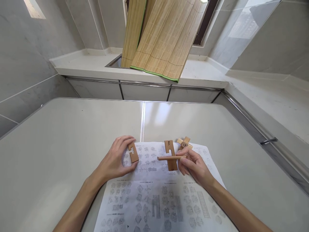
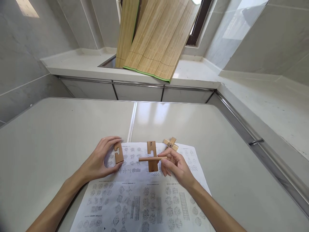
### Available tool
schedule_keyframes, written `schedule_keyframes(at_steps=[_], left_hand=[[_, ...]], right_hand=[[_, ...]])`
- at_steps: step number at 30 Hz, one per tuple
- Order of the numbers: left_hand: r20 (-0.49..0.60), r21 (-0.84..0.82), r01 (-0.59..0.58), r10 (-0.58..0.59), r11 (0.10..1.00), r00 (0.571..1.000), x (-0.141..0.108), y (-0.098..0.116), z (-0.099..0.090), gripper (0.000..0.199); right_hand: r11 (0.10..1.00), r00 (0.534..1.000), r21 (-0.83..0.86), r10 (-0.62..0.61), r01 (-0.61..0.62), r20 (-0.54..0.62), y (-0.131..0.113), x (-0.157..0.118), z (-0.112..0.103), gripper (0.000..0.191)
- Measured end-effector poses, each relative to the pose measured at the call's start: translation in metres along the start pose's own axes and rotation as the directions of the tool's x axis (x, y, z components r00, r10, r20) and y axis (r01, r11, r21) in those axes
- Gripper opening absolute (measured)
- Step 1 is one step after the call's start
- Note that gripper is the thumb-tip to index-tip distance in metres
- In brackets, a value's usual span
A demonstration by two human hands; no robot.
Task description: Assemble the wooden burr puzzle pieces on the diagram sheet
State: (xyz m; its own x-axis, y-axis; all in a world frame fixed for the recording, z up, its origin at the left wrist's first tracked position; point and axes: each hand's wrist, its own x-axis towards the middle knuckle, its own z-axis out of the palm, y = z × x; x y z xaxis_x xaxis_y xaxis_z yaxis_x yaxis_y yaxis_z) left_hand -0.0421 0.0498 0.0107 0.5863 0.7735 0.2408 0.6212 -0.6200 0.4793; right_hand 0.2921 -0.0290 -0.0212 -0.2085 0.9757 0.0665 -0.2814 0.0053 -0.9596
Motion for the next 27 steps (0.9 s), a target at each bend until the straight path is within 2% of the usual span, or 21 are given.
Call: schedule_keyframes(at_steps=[2, 4, 7, 9, 14, 17, 21, 27], left_hand=[[-0.040, 0.001, -0.031, 0.031, 1.000, 0.999, 0.000, 0.005, 0.003, 0.064], [-0.096, -0.033, -0.052, 0.049, 0.998, 0.994, 0.000, 0.013, 0.007, 0.051], [-0.120, -0.182, -0.043, 0.021, 0.982, 0.993, 0.001, 0.029, 0.016, 0.029], [-0.064, -0.329, 0.028, -0.052, 0.944, 0.997, 0.002, 0.040, 0.021, 0.023], [0.140, -0.590, 0.183, -0.123, 0.786, 0.982, 0.002, 0.058, 0.029, 0.042], [0.225, -0.651, 0.246, -0.127, 0.718, 0.966, 0.002, 0.062, 0.031, 0.048], [0.307, -0.680, 0.327, -0.150, 0.657, 0.940, 0.001, 0.065, 0.034, 0.043], [0.363, -0.729, 0.379, -0.146, 0.571, 0.920, 0.002, 0.067, 0.032, 0.039]], right_hand=[[1.000, 1.000, -0.001, 0.001, -0.001, 0.020, -0.001, -0.001, 0.001, 0.017], [1.000, 0.999, -0.015, 0.015, -0.014, 0.042, -0.002, -0.001, 0.004, 0.019], [0.997, 0.994, -0.062, 0.056, -0.051, 0.091, -0.005, -0.003, 0.008, 0.023], [0.992, 0.987, -0.094, 0.091, -0.079, 0.132, -0.007, -0.003, 0.010, 0.026], [0.980, 0.965, -0.148, 0.160, -0.131, 0.209, -0.006, -0.006, 0.016, 0.029], [0.974, 0.954, -0.184, 0.177, -0.134, 0.242, -0.002, -0.007, 0.018, 0.028], [0.966, 0.939, -0.207, 0.209, -0.155, 0.273, 0.000, -0.009, 0.021, 0.028], [0.953, 0.920, -0.247, 0.247, -0.174, 0.304, -0.001, -0.012, 0.024, 0.025]])
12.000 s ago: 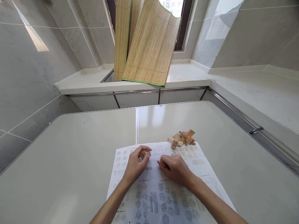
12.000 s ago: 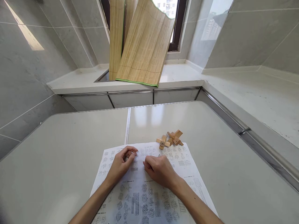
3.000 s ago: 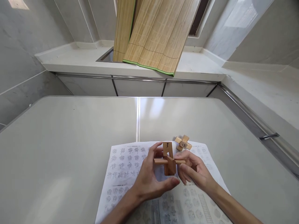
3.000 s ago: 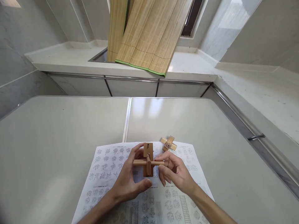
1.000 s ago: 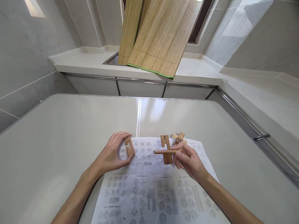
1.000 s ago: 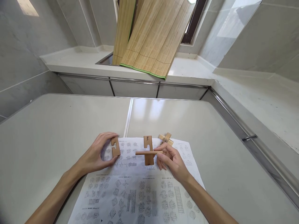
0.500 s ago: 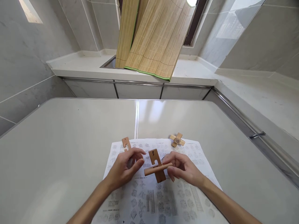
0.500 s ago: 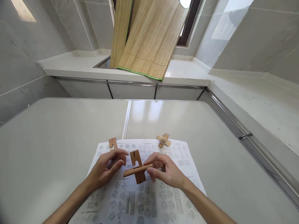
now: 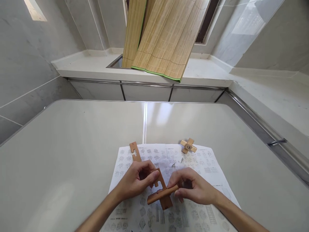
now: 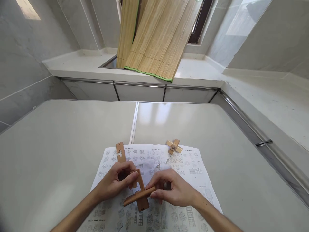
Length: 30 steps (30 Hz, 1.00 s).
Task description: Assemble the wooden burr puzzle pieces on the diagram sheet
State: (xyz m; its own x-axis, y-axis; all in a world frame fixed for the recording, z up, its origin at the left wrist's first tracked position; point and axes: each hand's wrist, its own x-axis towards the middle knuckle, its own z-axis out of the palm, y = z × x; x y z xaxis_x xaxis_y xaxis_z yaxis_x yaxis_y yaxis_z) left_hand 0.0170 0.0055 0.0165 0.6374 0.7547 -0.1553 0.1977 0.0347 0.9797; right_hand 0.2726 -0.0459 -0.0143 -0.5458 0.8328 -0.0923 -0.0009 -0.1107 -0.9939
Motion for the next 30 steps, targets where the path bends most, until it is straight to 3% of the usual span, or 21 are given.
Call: schedule_keyframes(at_steps=[6, 9, 13, 17, 25, 30], left_hand=[[0.043, 0.016, 0.001, -0.002, 1.000, 0.999, -0.001, 0.000, -0.003, 0.036], [0.033, 0.012, 0.013, -0.013, 1.000, 0.999, -0.001, -0.002, -0.002, 0.034], [0.026, -0.001, 0.011, -0.011, 1.000, 1.000, -0.002, -0.003, -0.001, 0.032], [0.038, 0.005, 0.000, 0.000, 1.000, 0.999, -0.002, -0.003, 0.000, 0.034], [0.028, -0.023, 0.007, -0.006, 1.000, 1.000, -0.002, 0.000, 0.002, 0.036], [0.011, -0.045, 0.008, -0.007, 0.999, 1.000, -0.001, 0.004, 0.003, 0.039]], right_hand=[[0.993, 1.000, -0.115, -0.008, 0.009, 0.012, 0.000, -0.004, 0.005, 0.022], [0.959, 0.994, -0.267, -0.106, 0.096, -0.026, 0.001, -0.006, 0.010, 0.019], [0.904, 0.970, -0.360, -0.244, 0.230, 0.007, 0.003, -0.006, 0.019, 0.034], [0.847, 0.950, -0.431, -0.297, 0.311, 0.101, 0.003, -0.004, 0.025, 0.045], [0.823, 0.927, -0.437, -0.364, 0.363, 0.086, 0.005, -0.003, 0.024, 0.034], [0.878, 0.943, -0.350, -0.327, 0.327, 0.061, 0.003, -0.004, 0.023, 0.026]])
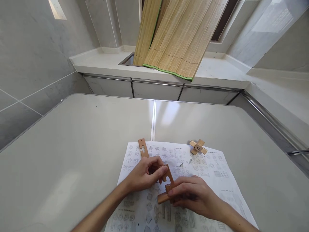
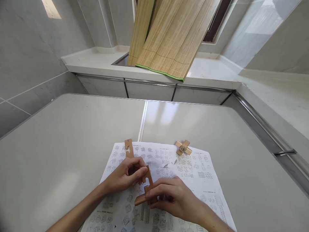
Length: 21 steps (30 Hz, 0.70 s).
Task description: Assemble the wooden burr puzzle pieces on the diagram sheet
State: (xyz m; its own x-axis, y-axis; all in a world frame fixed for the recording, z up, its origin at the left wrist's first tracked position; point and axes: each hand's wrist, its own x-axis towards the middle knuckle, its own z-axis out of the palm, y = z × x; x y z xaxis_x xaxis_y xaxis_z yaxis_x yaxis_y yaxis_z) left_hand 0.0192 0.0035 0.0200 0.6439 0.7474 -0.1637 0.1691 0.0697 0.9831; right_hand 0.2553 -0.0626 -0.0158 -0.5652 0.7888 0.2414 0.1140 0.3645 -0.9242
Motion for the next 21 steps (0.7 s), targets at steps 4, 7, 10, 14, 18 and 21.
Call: schedule_keyframes(at_steps=[4, 7, 10, 14, 18, 21], left_hand=[[-0.010, -0.009, 0.003, -0.003, 1.000, 1.000, 0.0001, 0.0006, 0.0001, 0.040], [-0.011, -0.009, 0.006, -0.006, 1.000, 1.000, -0.0002, 0.0005, 0.0002, 0.040], [-0.014, -0.003, 0.016, -0.016, 1.000, 1.000, -0.0002, 0.0009, 0.0000, 0.040], [-0.010, -0.015, 0.030, -0.030, 0.999, 1.000, 0.0005, 0.0014, -0.0005, 0.041], [-0.007, -0.043, 0.034, -0.034, 0.998, 0.999, 0.0007, 0.0005, -0.0004, 0.041], [0.003, -0.046, 0.033, -0.033, 0.998, 0.999, 0.0001, 0.0000, 0.0003, 0.041]], right_hand=[[0.998, 1.000, 0.051, 0.028, -0.028, 0.002, -0.0026, 0.0011, -0.0006, 0.024], [0.997, 0.999, 0.063, 0.039, -0.039, -0.003, -0.0038, 0.0011, -0.0006, 0.021], [0.995, 0.998, 0.086, 0.049, -0.046, -0.032, -0.0025, -0.0012, 0.0008, 0.017], [0.985, 0.996, 0.156, 0.079, -0.072, -0.041, 0.0018, -0.0037, 0.0016, 0.015], [0.987, 0.997, 0.151, 0.066, -0.060, -0.034, 0.0032, -0.0009, -0.0027, 0.013], [0.991, 0.999, 0.124, 0.044, -0.041, -0.021, 0.0016, 0.0013, -0.0060, 0.016]])
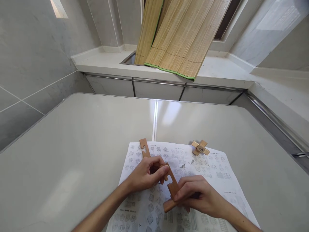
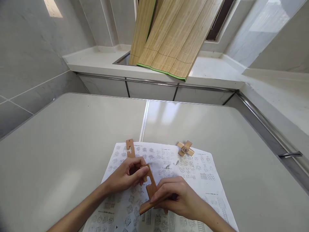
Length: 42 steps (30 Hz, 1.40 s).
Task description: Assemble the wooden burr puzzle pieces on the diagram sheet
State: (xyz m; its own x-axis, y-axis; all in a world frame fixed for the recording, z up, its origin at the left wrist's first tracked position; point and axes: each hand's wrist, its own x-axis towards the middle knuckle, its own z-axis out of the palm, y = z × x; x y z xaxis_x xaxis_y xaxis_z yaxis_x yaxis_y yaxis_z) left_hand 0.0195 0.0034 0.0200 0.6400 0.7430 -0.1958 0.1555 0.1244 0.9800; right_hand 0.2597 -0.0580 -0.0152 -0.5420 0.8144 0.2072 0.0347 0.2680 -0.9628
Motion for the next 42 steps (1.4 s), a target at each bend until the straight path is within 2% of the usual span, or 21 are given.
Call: schedule_keyframes(at_steps=[13, 19, 22, 25, 27, 29, 32, 34, 36, 38, 42], left_hand=[[-0.015, 0.005, -0.011, 0.011, 1.000, 1.000, 0.000, 0.003, 0.001, 0.041], [-0.061, -0.073, -0.022, 0.017, 0.997, 0.998, 0.000, -0.003, -0.002, 0.043], [-0.098, -0.120, -0.032, 0.020, 0.992, 0.995, -0.001, -0.005, -0.003, 0.044], [-0.180, -0.102, -0.071, 0.052, 0.992, 0.982, -0.003, -0.005, -0.010, 0.042], [-0.270, 0.018, -0.126, 0.126, 0.992, 0.955, -0.004, -0.004, -0.019, 0.039], [-0.408, 0.208, -0.159, 0.233, 0.965, 0.882, -0.004, -0.003, -0.032, 0.036], [-0.571, 0.427, -0.056, 0.318, 0.902, 0.757, -0.004, -0.004, -0.051, 0.038], [-0.608, 0.523, 0.030, 0.348, 0.852, 0.713, -0.002, -0.007, -0.060, 0.038], [-0.606, 0.609, 0.078, 0.401, 0.789, 0.687, -0.001, -0.011, -0.066, 0.036], [-0.580, 0.674, 0.076, 0.463, 0.735, 0.671, 0.001, -0.015, -0.069, 0.035], [-0.518, 0.742, 0.048, 0.526, 0.669, 0.675, 0.003, -0.021, -0.074, 0.033]], right_hand=[[0.999, 1.000, 0.034, -0.007, 0.007, 0.001, 0.001, -0.002, 0.001, 0.024], [0.987, 0.988, 0.089, 0.122, -0.131, 0.099, -0.011, 0.000, 0.000, 0.022], [0.972, 0.972, 0.067, 0.219, -0.225, 0.081, -0.014, -0.001, -0.001, 0.026], [0.923, 0.937, 0.161, 0.344, -0.349, 0.058, -0.012, -0.004, -0.004, 0.019], [0.902, 0.922, 0.200, 0.387, -0.384, 0.024, -0.010, -0.005, -0.006, 0.014], [0.908, 0.920, 0.174, 0.391, -0.381, -0.030, -0.008, -0.005, -0.007, 0.015], [0.929, 0.923, 0.097, 0.367, -0.357, -0.118, -0.006, -0.002, -0.006, 0.018], [0.938, 0.921, 0.039, 0.346, -0.345, -0.180, -0.005, -0.001, -0.005, 0.019], [0.938, 0.912, -0.010, 0.335, -0.347, -0.239, -0.004, 0.000, -0.003, 0.021], [0.933, 0.900, -0.039, 0.332, -0.357, -0.283, -0.003, 0.000, -0.003, 0.024], [0.923, 0.879, -0.059, 0.339, -0.379, -0.336, -0.002, 0.002, -0.003, 0.027]])
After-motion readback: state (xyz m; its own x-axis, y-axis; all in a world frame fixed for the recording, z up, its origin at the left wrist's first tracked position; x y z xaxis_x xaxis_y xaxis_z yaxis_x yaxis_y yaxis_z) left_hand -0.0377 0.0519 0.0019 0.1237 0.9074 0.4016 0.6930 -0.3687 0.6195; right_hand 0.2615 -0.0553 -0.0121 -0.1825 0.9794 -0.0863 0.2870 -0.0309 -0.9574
